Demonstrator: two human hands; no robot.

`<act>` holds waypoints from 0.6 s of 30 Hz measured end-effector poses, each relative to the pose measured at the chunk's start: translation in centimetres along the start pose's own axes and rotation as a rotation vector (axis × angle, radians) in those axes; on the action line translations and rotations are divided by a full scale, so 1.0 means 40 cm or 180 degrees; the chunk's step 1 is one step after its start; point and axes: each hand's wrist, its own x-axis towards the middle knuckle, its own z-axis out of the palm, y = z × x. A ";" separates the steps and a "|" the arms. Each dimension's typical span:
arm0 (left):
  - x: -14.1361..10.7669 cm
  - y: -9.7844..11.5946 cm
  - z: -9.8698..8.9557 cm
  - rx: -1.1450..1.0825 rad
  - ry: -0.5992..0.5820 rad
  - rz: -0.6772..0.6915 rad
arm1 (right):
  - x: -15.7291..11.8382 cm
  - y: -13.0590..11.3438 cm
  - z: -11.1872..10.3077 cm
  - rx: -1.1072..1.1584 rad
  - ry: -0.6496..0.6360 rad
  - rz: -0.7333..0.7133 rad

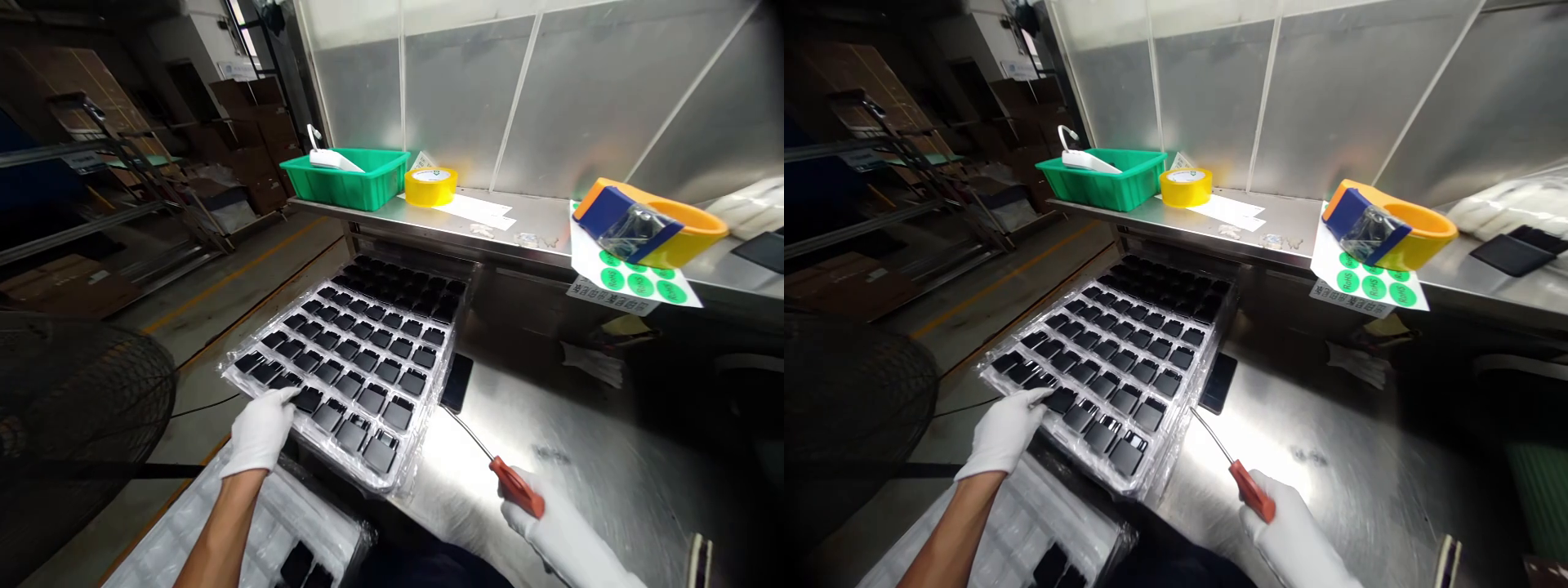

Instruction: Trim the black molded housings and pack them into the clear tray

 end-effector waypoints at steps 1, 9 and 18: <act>-0.001 -0.001 0.006 -0.0028 0.0041 0.0008 | 0.004 -0.040 -0.015 -0.0116 -0.0087 0.0139; -0.018 -0.014 0.034 -0.0224 0.0343 0.0245 | 0.067 -0.153 -0.047 -0.0980 -0.0245 0.0451; -0.046 -0.017 0.070 -0.0258 0.0741 0.0396 | 0.062 -0.137 -0.057 -0.0843 -0.0251 0.0565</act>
